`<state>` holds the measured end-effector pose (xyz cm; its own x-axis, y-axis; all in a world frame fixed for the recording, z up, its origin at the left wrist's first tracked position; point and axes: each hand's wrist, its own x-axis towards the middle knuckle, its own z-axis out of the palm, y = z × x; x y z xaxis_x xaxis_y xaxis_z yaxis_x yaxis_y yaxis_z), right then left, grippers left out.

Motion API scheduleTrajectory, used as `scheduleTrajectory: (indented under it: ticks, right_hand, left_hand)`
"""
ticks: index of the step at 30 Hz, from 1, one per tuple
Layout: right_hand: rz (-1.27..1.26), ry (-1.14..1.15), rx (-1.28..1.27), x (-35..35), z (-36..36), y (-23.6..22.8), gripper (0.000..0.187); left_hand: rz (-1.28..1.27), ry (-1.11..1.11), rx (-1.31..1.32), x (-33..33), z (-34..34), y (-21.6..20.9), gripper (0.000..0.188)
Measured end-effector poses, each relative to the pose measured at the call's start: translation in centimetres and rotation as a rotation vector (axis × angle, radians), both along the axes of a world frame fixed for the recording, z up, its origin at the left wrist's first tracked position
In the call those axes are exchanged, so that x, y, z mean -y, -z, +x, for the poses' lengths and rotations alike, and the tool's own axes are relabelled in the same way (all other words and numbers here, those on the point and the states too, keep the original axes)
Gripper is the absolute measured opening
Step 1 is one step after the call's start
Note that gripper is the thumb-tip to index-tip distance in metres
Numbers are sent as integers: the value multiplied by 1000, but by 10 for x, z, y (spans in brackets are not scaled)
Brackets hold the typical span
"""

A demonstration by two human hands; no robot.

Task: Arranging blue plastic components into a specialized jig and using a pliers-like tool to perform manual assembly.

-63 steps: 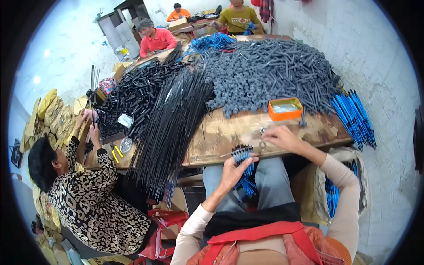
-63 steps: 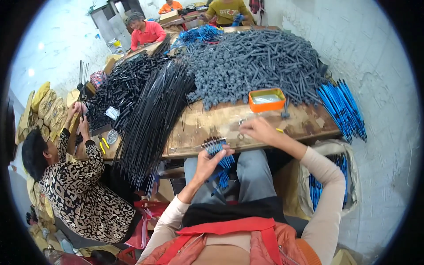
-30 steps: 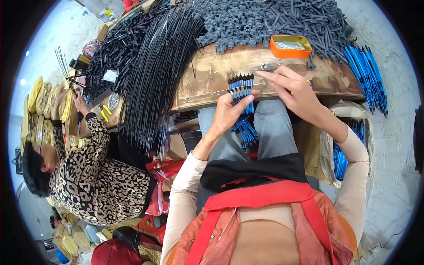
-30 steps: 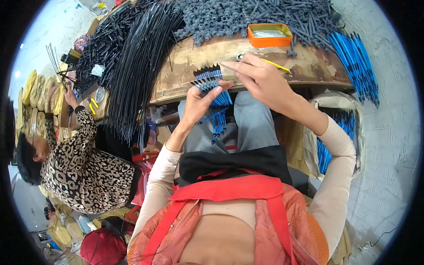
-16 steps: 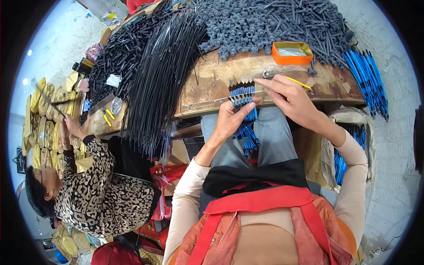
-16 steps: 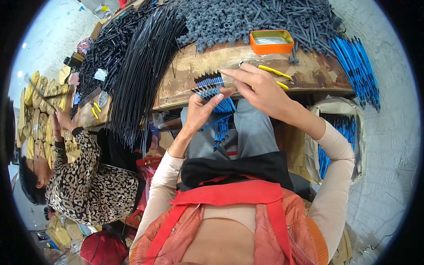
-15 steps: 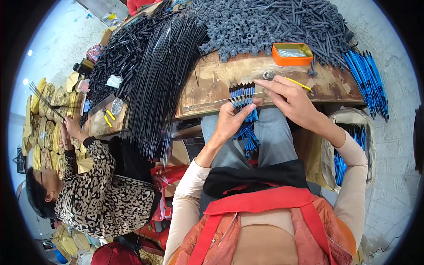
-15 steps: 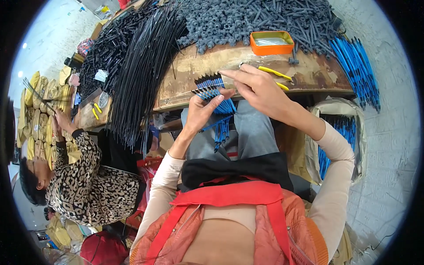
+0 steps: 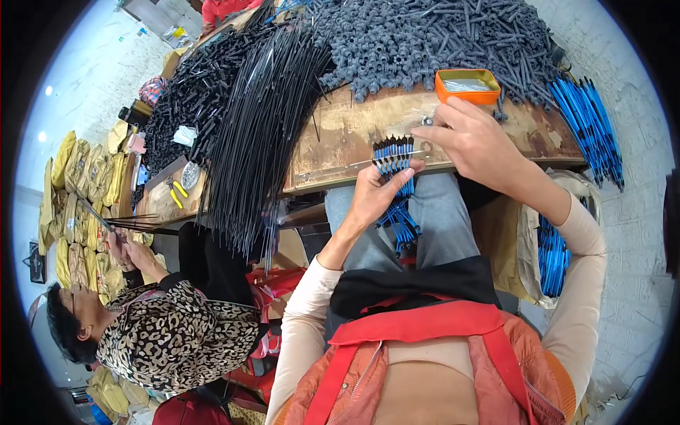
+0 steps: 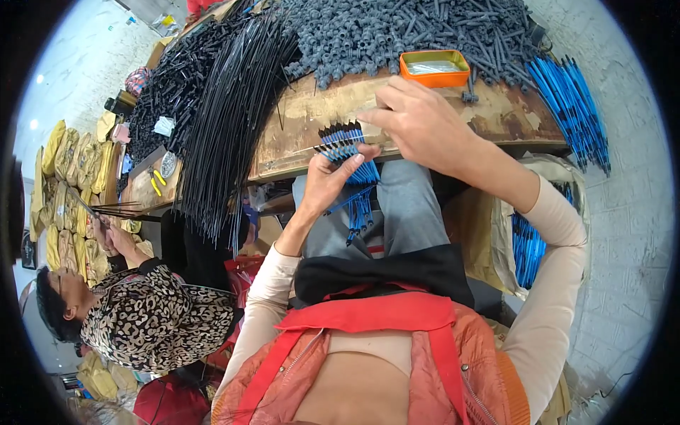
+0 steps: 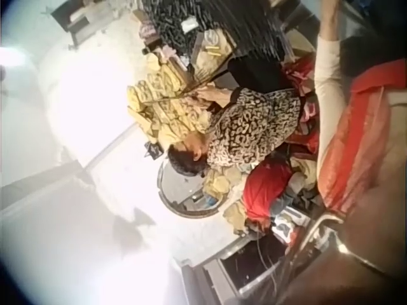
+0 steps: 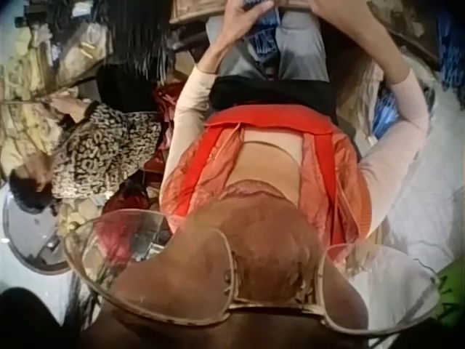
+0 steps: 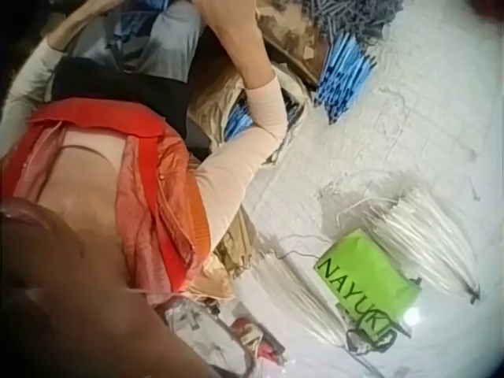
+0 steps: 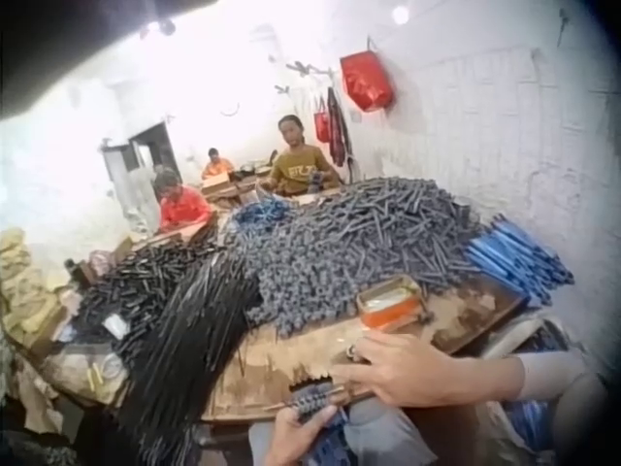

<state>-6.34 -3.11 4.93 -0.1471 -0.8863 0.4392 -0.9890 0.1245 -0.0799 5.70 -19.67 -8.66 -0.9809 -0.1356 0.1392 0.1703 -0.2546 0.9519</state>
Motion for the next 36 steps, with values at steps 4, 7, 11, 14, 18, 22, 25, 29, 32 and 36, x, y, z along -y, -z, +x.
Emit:
scheduleTrajectory:
  ticks: [4,7,11,14,18,22,25,29,32,36]
  right_hand:
    - [-67,-38,62,4,-7,10,29]
    - [-101,1,-36,4,-1,13,29]
    - [-123,10,-151,4,6,13,30]
    - [-197,12,157,1,5,26,33]
    - [-189,25,285,-1,6,29,32]
    - [-204,-34,248,-1,2,25,29]
    - [-186,-36,357,-4,-3,29,29]
    - [-217,-8,350,0,2,29,28]
    - [-209,-55,266,-1,2,31,27]
    - [-190,-119,46,-2,-5,20,28]
  left_hand:
    - [37,1,-17,0,0,-3,21]
    - [37,13,-10,1,2,-1,21]
    - [-12,10,-26,2,4,-2,21]
    - [74,17,-31,-1,6,-1,22]
    - [26,26,9,-2,5,-4,21]
    - [68,59,-8,0,3,-6,21]
    - [100,90,-26,1,2,-5,20]
    - [114,100,-22,1,1,-3,20]
    - [142,102,0,1,6,-5,21]
    - [161,114,25,0,6,-9,22]
